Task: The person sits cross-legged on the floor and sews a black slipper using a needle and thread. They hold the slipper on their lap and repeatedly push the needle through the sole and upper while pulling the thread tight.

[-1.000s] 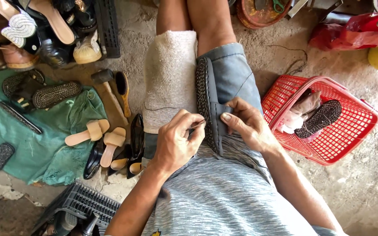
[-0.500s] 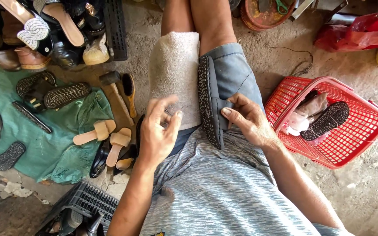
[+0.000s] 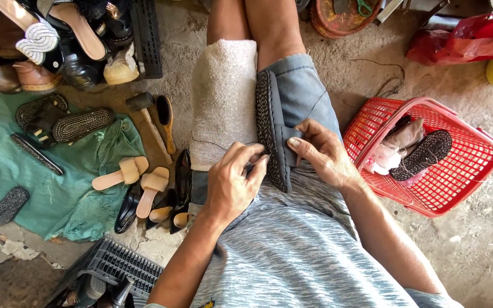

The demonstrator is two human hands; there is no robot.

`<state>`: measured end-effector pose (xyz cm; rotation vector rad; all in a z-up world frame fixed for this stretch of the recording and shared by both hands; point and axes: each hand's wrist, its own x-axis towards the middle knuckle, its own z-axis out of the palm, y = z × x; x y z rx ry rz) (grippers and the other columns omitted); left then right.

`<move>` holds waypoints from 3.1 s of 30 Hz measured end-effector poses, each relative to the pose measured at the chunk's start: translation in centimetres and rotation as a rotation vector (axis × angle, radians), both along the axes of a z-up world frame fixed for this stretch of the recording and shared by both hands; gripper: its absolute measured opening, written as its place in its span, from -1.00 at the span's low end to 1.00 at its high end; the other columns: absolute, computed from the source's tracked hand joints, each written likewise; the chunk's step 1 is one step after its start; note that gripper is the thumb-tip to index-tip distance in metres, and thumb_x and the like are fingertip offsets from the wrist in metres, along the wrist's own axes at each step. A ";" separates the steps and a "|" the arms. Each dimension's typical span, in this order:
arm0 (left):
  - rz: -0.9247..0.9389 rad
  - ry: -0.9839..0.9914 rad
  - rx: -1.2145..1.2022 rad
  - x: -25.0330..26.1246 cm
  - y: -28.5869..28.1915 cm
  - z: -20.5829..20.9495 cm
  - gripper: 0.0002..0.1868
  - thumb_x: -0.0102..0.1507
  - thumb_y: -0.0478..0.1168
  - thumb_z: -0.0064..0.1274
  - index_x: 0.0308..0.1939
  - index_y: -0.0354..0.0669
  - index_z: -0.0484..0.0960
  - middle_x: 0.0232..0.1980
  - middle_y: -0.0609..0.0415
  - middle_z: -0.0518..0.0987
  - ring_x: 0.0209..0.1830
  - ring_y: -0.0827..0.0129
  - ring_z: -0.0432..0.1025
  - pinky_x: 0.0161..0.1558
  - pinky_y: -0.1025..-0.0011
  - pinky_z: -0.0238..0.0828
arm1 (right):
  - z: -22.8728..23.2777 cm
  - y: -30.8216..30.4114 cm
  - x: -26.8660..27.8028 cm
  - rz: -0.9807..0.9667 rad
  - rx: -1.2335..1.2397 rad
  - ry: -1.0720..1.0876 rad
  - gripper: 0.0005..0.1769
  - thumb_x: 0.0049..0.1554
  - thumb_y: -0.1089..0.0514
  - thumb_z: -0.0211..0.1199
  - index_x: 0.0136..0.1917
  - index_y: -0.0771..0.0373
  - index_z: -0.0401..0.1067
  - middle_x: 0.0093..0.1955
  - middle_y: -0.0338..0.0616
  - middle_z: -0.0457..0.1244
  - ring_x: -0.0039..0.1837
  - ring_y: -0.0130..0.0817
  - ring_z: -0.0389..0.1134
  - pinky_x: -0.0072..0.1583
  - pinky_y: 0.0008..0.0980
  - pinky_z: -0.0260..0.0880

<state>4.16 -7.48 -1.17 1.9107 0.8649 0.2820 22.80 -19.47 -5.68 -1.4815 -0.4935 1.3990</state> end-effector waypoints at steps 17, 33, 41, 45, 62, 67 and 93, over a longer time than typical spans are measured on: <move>-0.188 0.018 -0.311 -3.8 2.0 2.1 -0.70 0.41 -0.20 -0.01 -0.41 -0.17 0.63 -0.62 0.09 0.48 -0.71 0.45 0.29 -0.61 0.50 0.24 | -0.6 -0.5 -1.1 -0.056 0.032 0.033 -0.74 0.21 0.15 0.37 0.03 0.38 0.45 -0.28 -0.04 0.33 -0.27 -0.41 0.42 -0.07 -0.43 0.48; 0.028 -0.004 0.065 -0.1 0.6 -0.4 -0.90 0.23 -0.33 0.18 -0.20 -0.06 0.66 -0.23 0.12 0.58 -0.59 0.30 0.49 -0.61 0.43 0.43 | -1.0 -0.6 -1.8 -0.047 -0.012 -0.026 -0.72 0.16 0.13 0.44 0.03 0.33 0.48 -0.30 -0.08 0.33 -0.26 -0.44 0.41 -0.11 -0.48 0.49; 0.199 -0.399 -0.802 -8.5 4.1 2.0 -0.83 0.23 -0.32 0.00 -0.46 -0.29 0.54 0.00 -0.10 0.42 -0.50 0.55 0.33 -0.65 0.68 0.20 | 4.3 3.0 -3.6 0.046 -0.319 -0.136 -0.68 0.11 -0.02 0.48 -0.07 0.25 0.52 -0.42 -0.05 0.32 -0.35 -0.34 0.41 -0.23 -0.42 0.51; 0.323 -0.583 -0.795 -14.3 6.6 2.7 -0.80 0.20 -0.50 -0.07 -0.50 -0.23 0.49 -0.11 -0.22 0.46 -0.72 0.59 0.20 -0.80 0.61 0.12 | 5.4 4.1 -2.9 0.135 -0.387 -0.124 -0.73 0.08 0.07 0.49 -0.12 0.30 0.53 -0.44 0.02 0.32 -0.38 -0.30 0.39 -0.25 -0.41 0.48; 0.538 0.556 0.198 -25.4 7.3 -2.1 -0.72 0.39 -0.26 0.11 0.19 -0.15 0.64 0.08 -0.03 0.59 -0.13 0.29 0.41 -0.12 0.34 0.35 | 5.3 7.7 3.3 0.648 -0.183 -0.572 -0.87 0.12 0.05 0.39 -0.06 0.07 0.56 -0.17 -0.37 0.43 -0.22 -0.48 0.42 -0.11 -0.43 0.45; 0.222 -0.055 -0.098 -8.9 5.2 1.7 -0.56 0.30 -0.31 0.19 0.26 -0.22 0.49 0.14 -0.12 0.52 -0.52 0.61 0.36 -0.49 0.65 0.50 | 6.2 8.5 2.1 0.681 -0.039 -0.787 -0.80 0.18 0.01 0.37 -0.13 0.18 0.54 -0.25 -0.24 0.33 -0.31 -0.30 0.35 -0.25 -0.28 0.29; 0.167 -0.394 -0.604 -6.2 3.4 4.5 -0.71 0.44 -0.16 -0.10 -0.32 -0.20 0.55 0.23 -0.07 0.53 -0.49 0.65 0.27 -0.40 0.69 0.38 | 8.2 8.4 5.9 0.400 0.096 -0.094 -0.79 0.22 0.18 0.19 0.04 0.36 0.51 -0.10 -0.08 0.43 -0.38 -0.59 0.22 -0.37 -0.61 0.25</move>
